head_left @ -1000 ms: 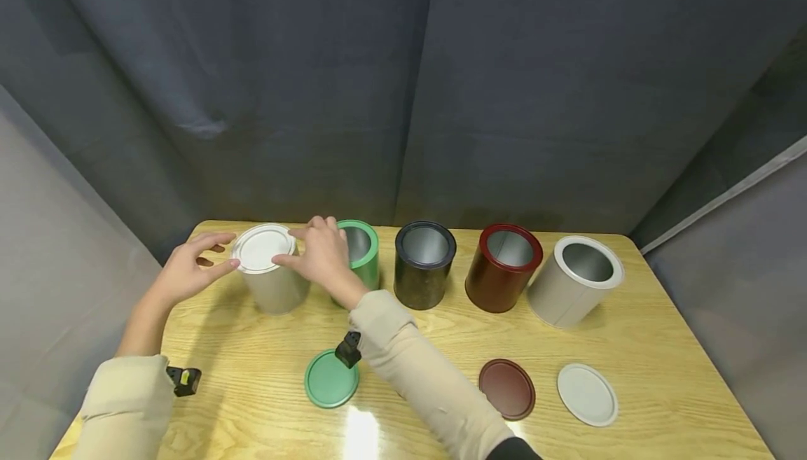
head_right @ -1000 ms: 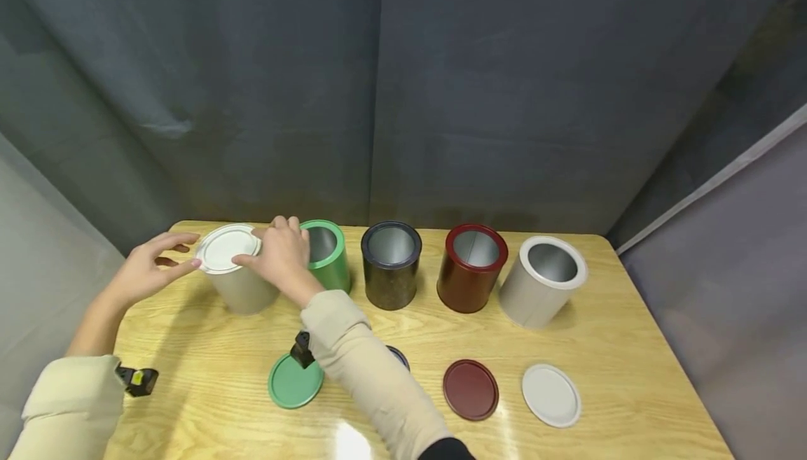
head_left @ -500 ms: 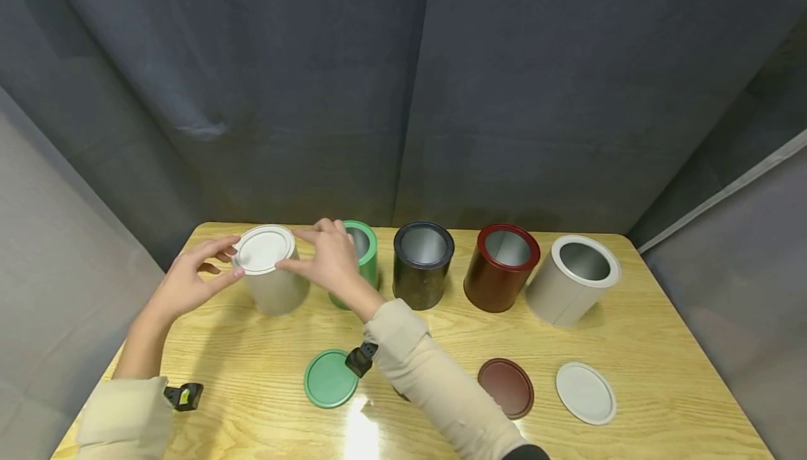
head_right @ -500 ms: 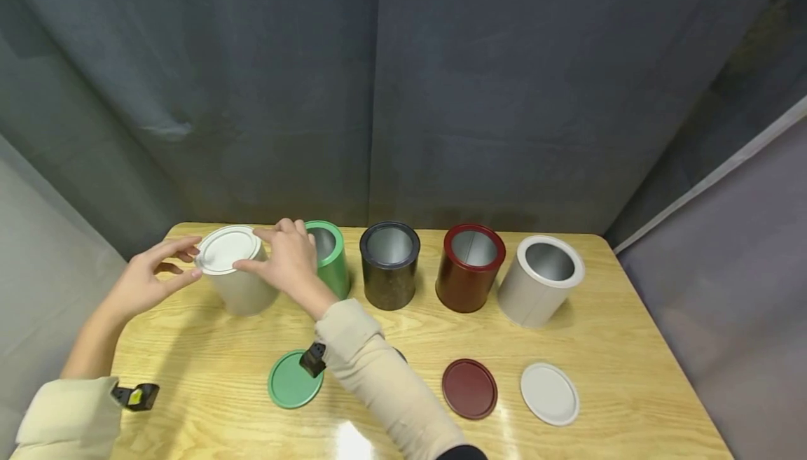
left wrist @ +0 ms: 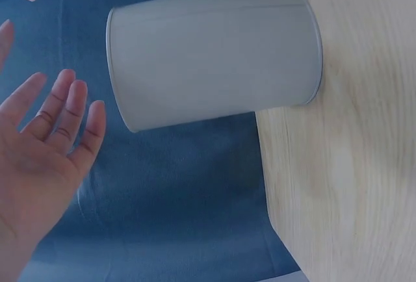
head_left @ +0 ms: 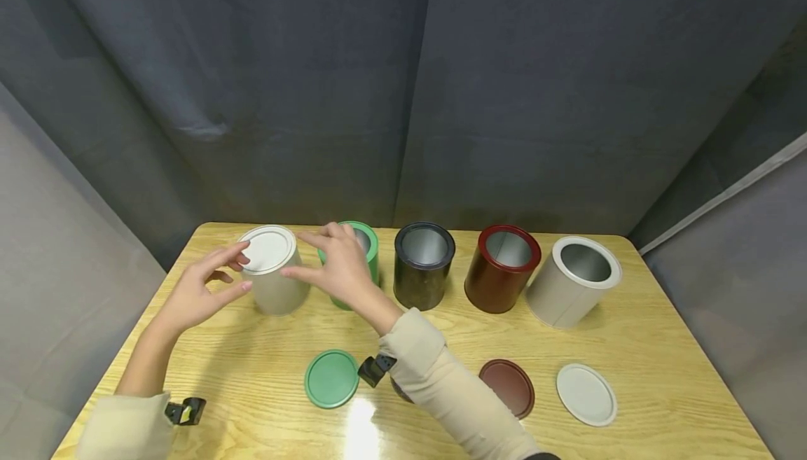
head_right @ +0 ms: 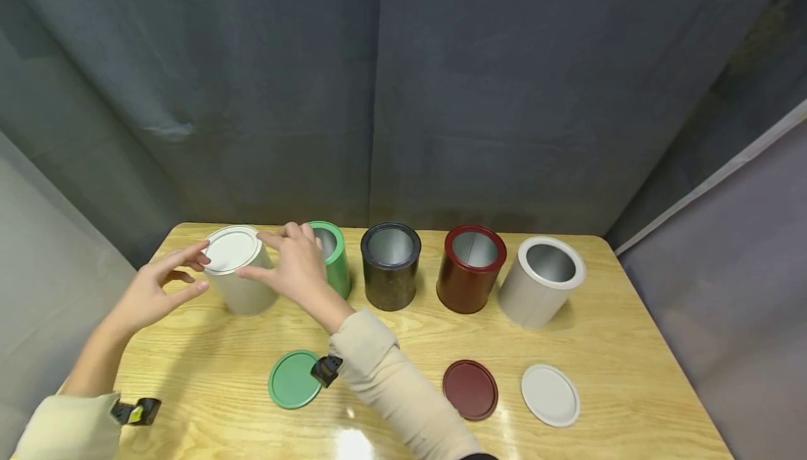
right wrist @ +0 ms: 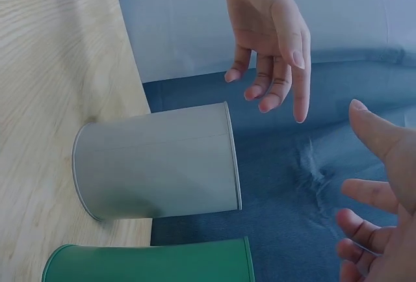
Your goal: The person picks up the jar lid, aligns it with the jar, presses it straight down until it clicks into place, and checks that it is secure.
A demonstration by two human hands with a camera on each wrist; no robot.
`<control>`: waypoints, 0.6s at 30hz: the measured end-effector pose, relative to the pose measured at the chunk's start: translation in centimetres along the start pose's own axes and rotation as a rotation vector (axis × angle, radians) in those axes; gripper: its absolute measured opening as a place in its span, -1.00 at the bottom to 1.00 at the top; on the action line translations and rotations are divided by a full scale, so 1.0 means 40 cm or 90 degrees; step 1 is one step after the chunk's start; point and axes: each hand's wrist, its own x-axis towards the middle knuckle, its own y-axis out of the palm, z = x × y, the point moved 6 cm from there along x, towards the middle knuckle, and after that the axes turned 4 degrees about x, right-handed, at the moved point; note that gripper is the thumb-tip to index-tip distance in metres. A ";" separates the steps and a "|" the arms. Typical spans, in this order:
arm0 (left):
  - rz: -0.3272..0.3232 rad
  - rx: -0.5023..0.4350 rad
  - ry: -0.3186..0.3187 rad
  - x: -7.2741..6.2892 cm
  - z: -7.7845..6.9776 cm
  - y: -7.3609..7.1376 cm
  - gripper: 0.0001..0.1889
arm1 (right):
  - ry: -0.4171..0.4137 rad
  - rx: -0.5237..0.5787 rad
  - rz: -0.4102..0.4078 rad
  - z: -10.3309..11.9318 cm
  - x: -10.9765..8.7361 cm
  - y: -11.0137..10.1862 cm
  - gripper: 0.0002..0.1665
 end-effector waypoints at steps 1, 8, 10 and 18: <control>-0.001 -0.005 0.003 -0.002 -0.012 0.000 -0.37 | -0.002 0.003 0.000 0.000 -0.004 -0.003 -0.26; -0.005 -0.006 0.017 -0.011 -0.080 0.003 -0.37 | -0.024 0.006 0.002 -0.004 -0.033 -0.010 -0.26; -0.008 -0.013 0.022 -0.015 -0.086 0.008 -0.36 | -0.028 0.007 0.003 -0.006 -0.042 -0.012 -0.27; -0.007 -0.046 0.052 -0.032 -0.096 0.044 -0.27 | -0.031 0.030 -0.004 -0.022 -0.080 -0.017 -0.27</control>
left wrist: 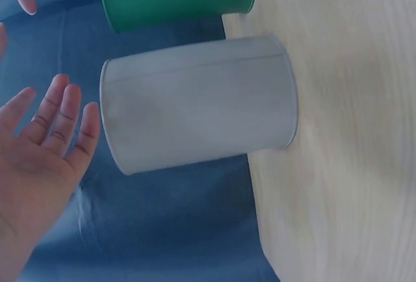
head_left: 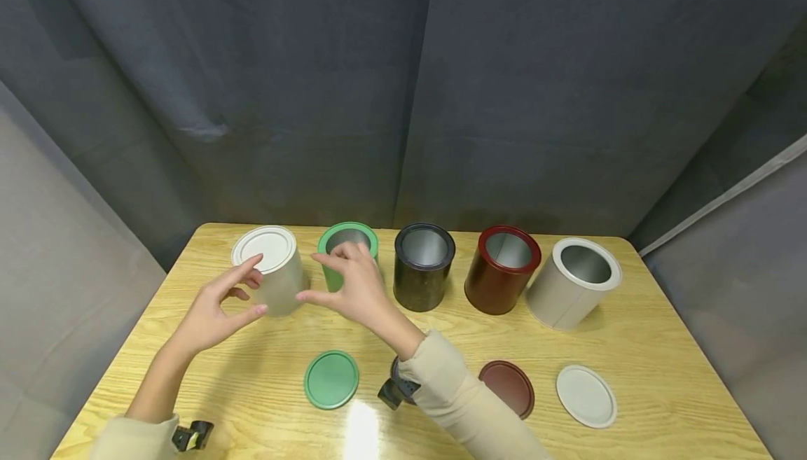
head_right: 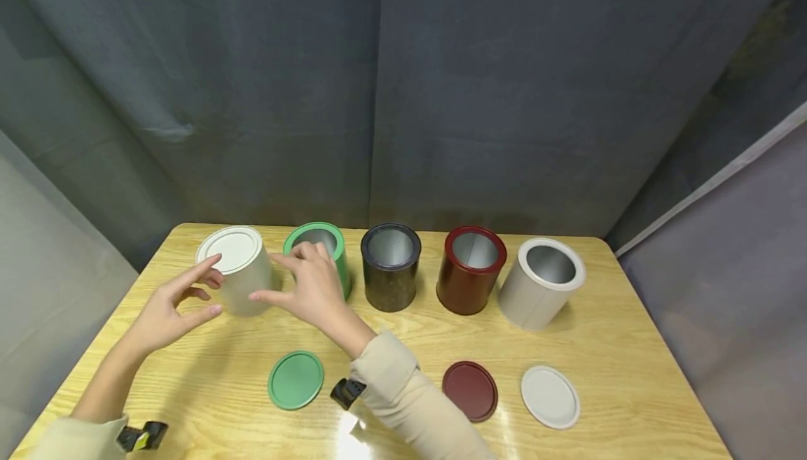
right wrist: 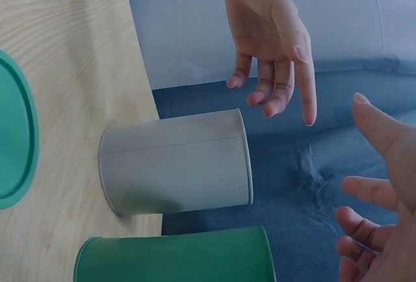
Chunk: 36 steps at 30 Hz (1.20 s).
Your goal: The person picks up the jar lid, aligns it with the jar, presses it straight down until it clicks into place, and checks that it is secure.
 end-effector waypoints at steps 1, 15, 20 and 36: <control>0.000 -0.004 0.004 -0.003 -0.001 0.004 -0.26 | -0.003 0.005 -0.002 -0.001 -0.005 0.000 -0.27; 0.004 -0.043 0.021 -0.038 -0.008 0.046 -0.23 | -0.012 0.030 0.005 -0.031 -0.073 0.006 -0.24; 0.017 -0.035 -0.003 -0.050 -0.002 0.062 -0.15 | -0.019 0.039 0.011 -0.046 -0.095 0.016 -0.25; 0.101 -0.041 -0.045 -0.101 0.086 0.159 -0.17 | -0.027 0.068 0.061 -0.104 -0.158 0.056 -0.25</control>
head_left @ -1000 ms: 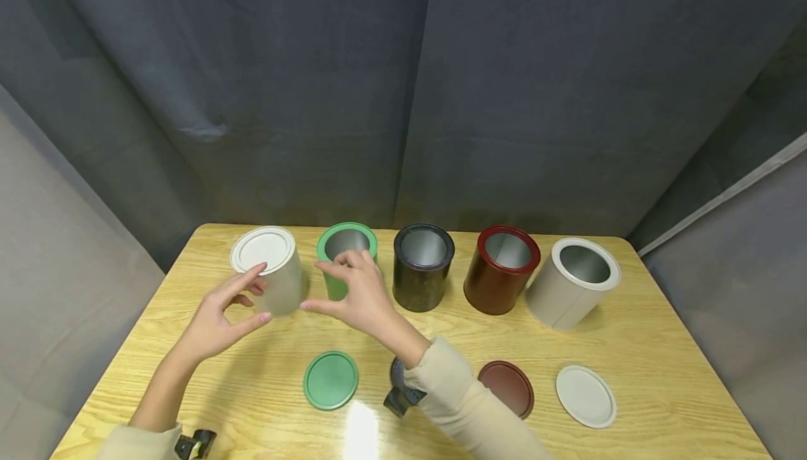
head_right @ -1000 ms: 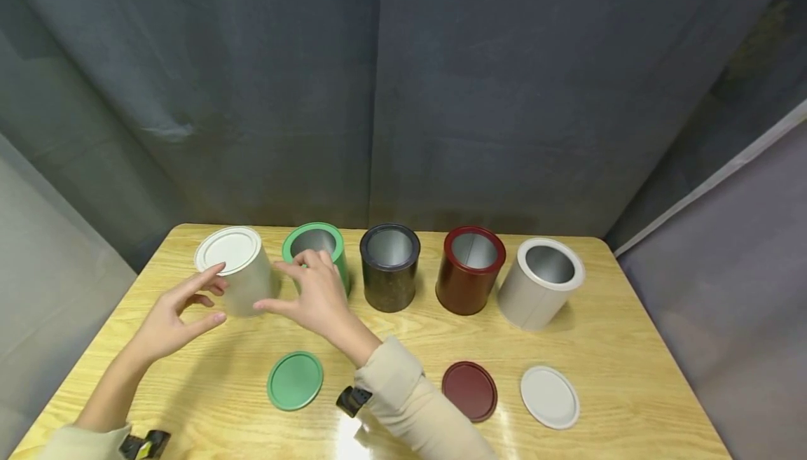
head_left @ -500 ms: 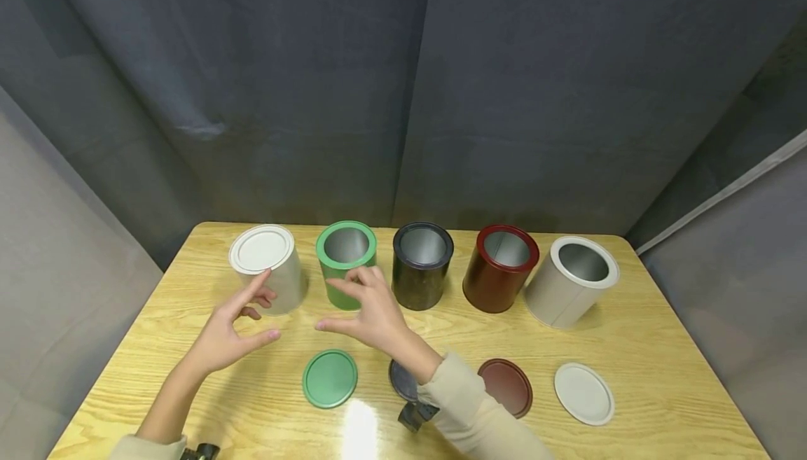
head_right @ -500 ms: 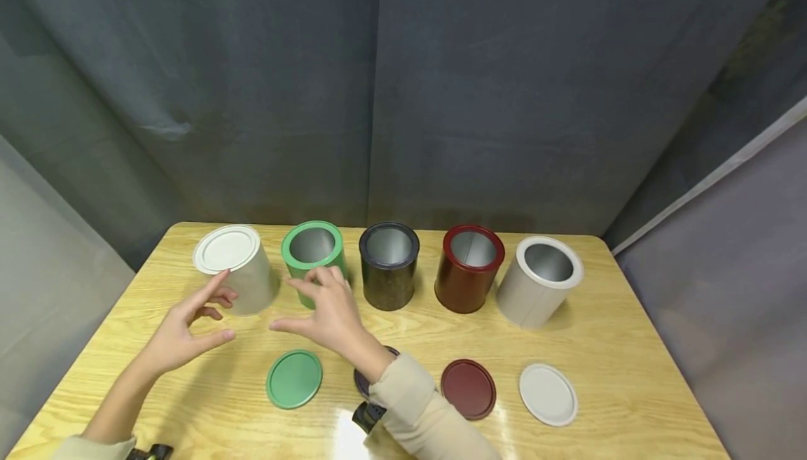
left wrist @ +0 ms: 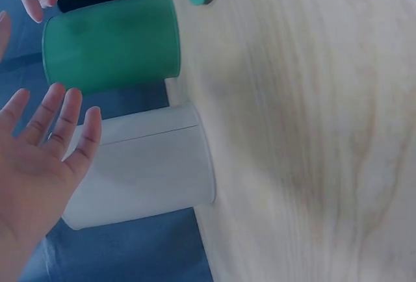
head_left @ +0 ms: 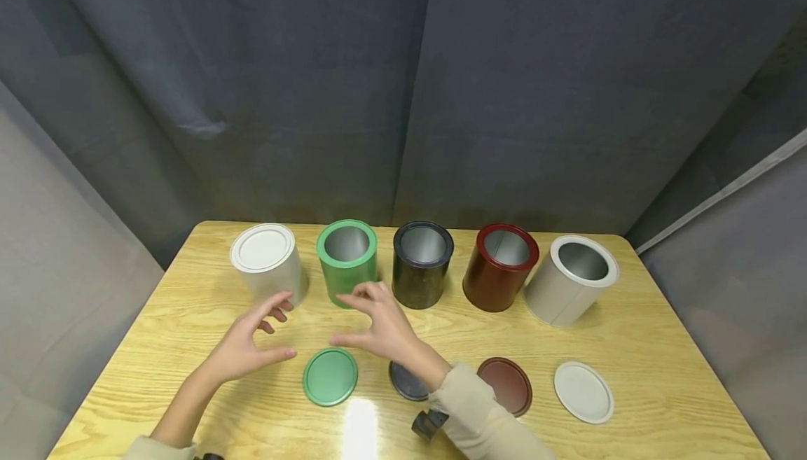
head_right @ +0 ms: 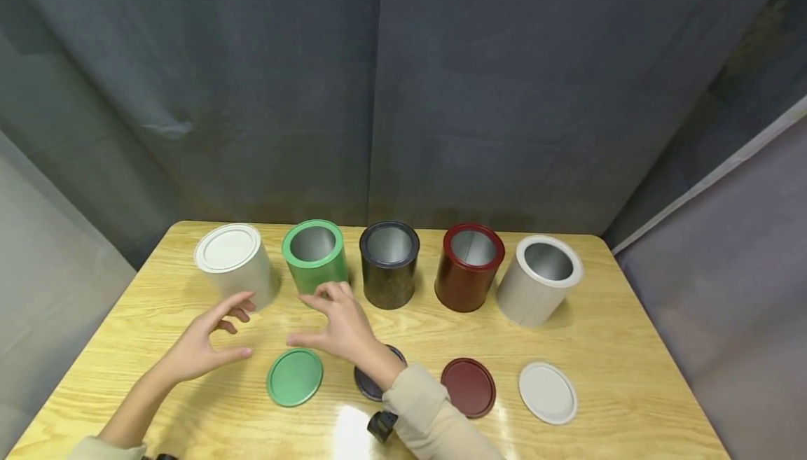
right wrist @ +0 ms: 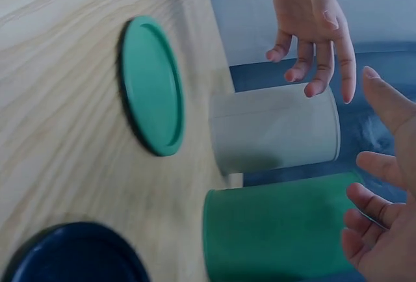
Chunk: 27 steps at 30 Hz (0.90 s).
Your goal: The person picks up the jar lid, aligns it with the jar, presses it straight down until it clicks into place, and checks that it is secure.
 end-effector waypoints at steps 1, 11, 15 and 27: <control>0.005 0.001 -0.001 -0.002 0.005 0.004 -0.17 | 0.004 0.002 0.004 -0.004 -0.004 0.002 -0.25; 0.044 0.010 0.002 -0.009 0.022 0.038 -0.16 | 0.014 0.004 0.036 -0.044 -0.040 0.035 -0.22; 0.072 0.010 -0.008 -0.012 0.034 0.054 -0.13 | 0.024 0.008 0.052 -0.057 -0.055 0.049 -0.21; 0.134 0.031 -0.005 -0.025 0.059 0.098 -0.02 | 0.070 -0.011 0.129 -0.078 -0.092 0.090 -0.09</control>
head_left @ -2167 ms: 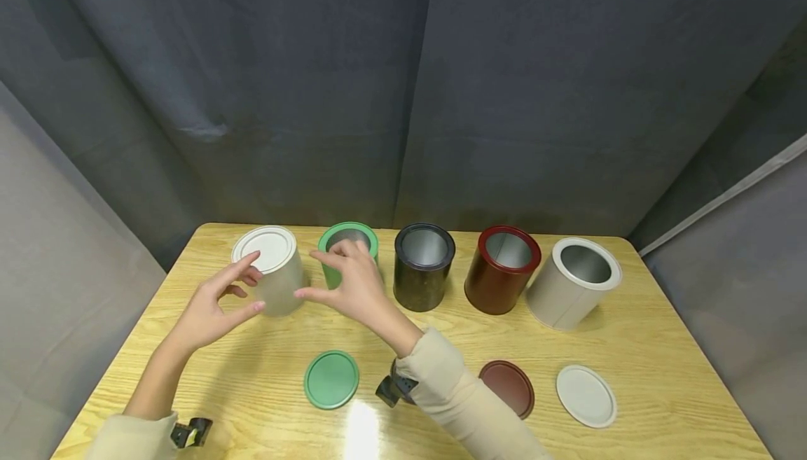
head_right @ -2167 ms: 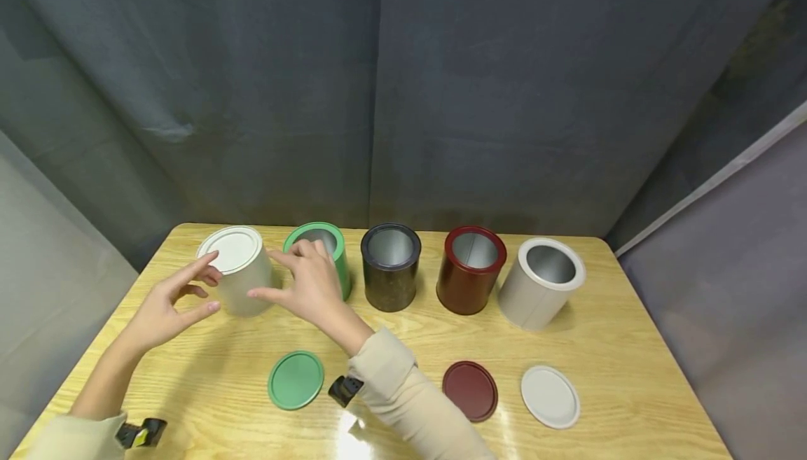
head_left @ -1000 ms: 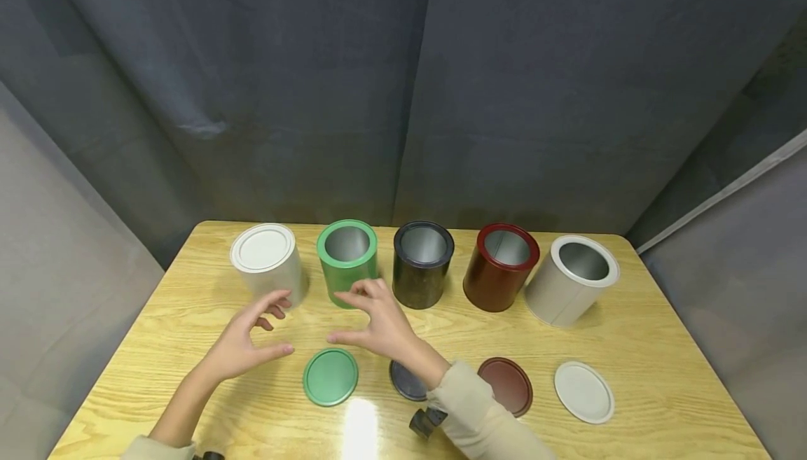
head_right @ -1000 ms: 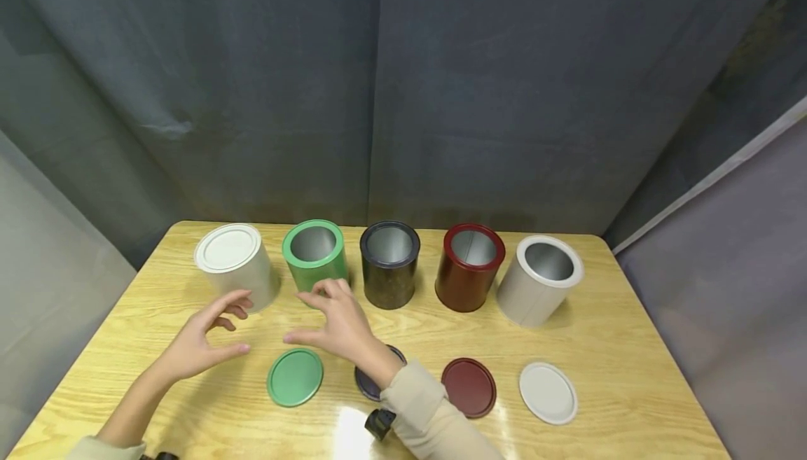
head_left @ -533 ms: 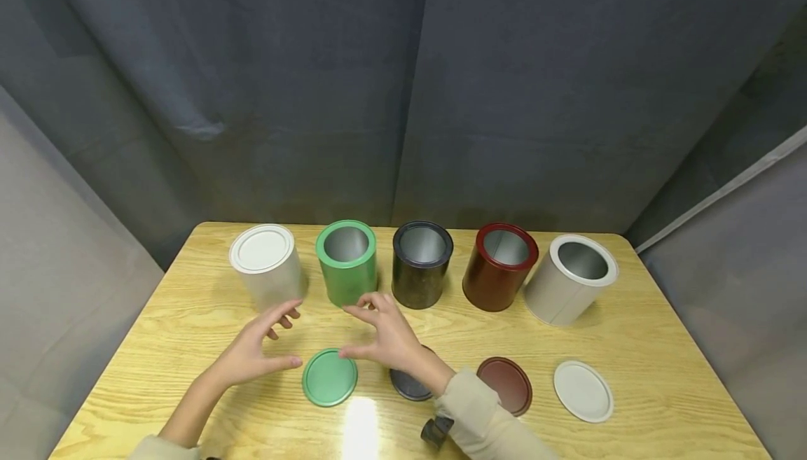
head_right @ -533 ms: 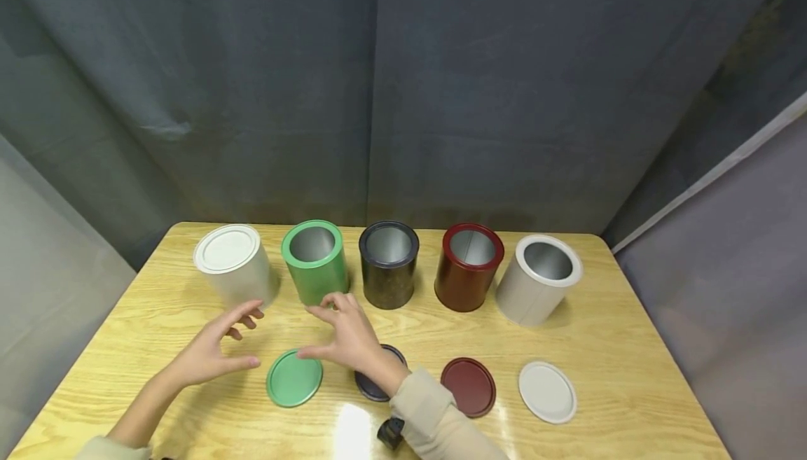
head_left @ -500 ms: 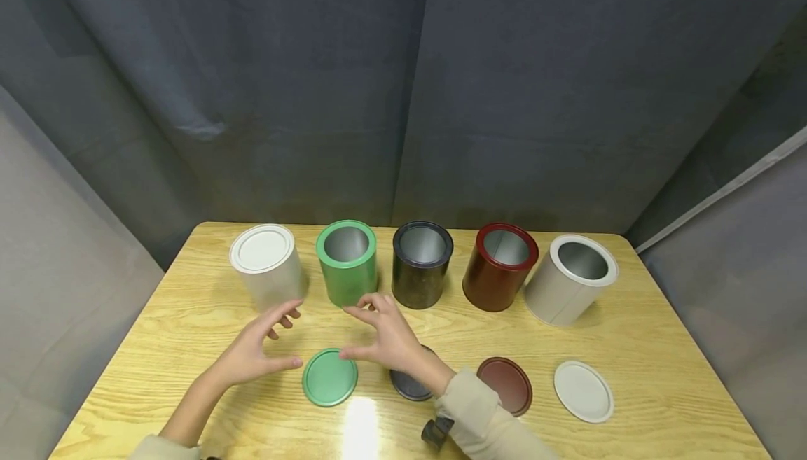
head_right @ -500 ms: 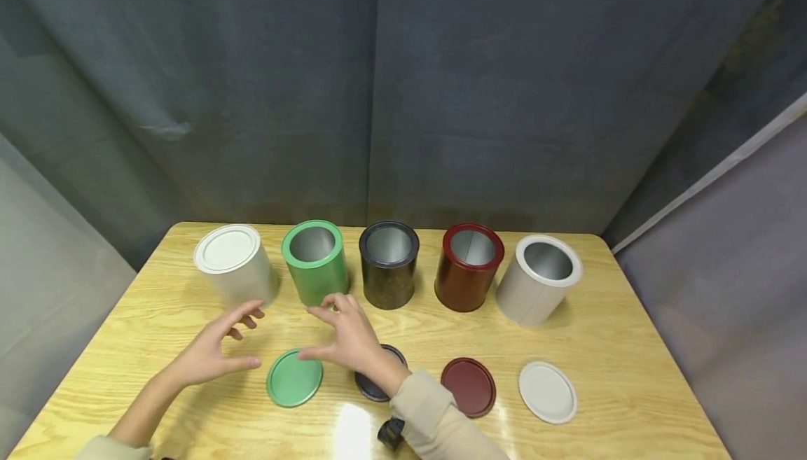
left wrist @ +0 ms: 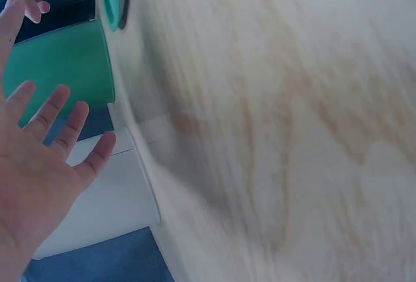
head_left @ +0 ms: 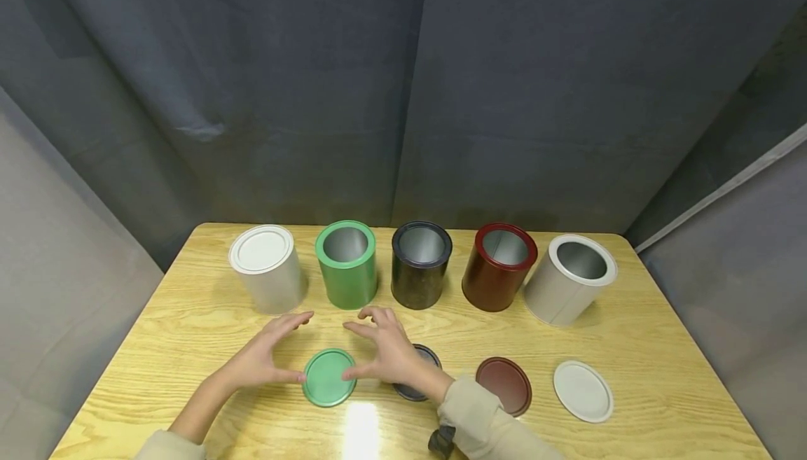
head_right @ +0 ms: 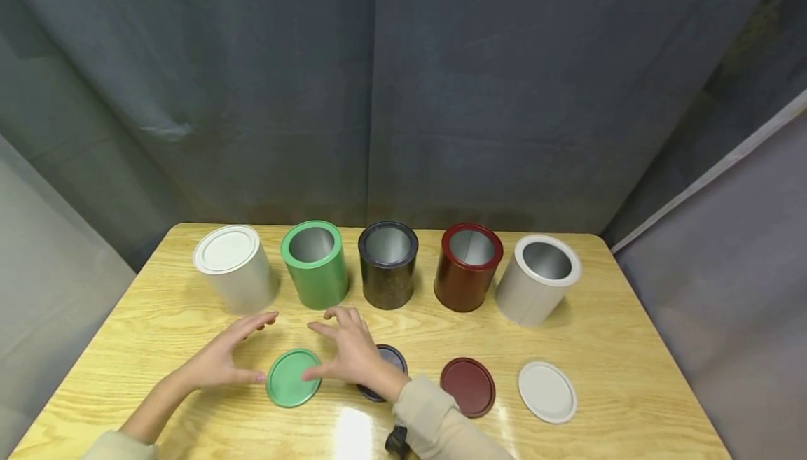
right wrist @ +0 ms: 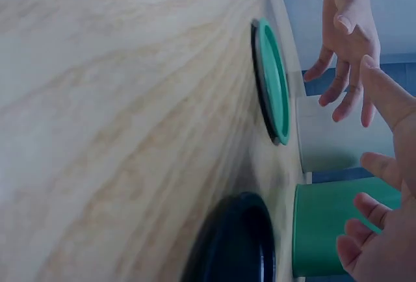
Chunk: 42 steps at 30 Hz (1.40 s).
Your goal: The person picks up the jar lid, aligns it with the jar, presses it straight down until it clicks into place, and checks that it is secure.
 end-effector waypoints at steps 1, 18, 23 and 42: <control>0.005 0.000 -0.001 -0.001 0.003 0.003 -0.01 | 0.006 -0.007 0.006 -0.001 -0.003 0.004 -0.08; 0.097 0.049 -0.014 -0.011 0.031 0.047 0.03 | 0.045 -0.092 0.092 -0.014 -0.039 0.064 0.06; 0.118 0.071 -0.027 -0.013 0.036 0.055 0.05 | 0.045 -0.114 0.103 -0.020 -0.043 0.076 0.09; 0.169 0.105 -0.062 -0.020 0.047 0.077 -0.08 | 0.052 -0.178 0.132 -0.021 -0.040 0.096 0.10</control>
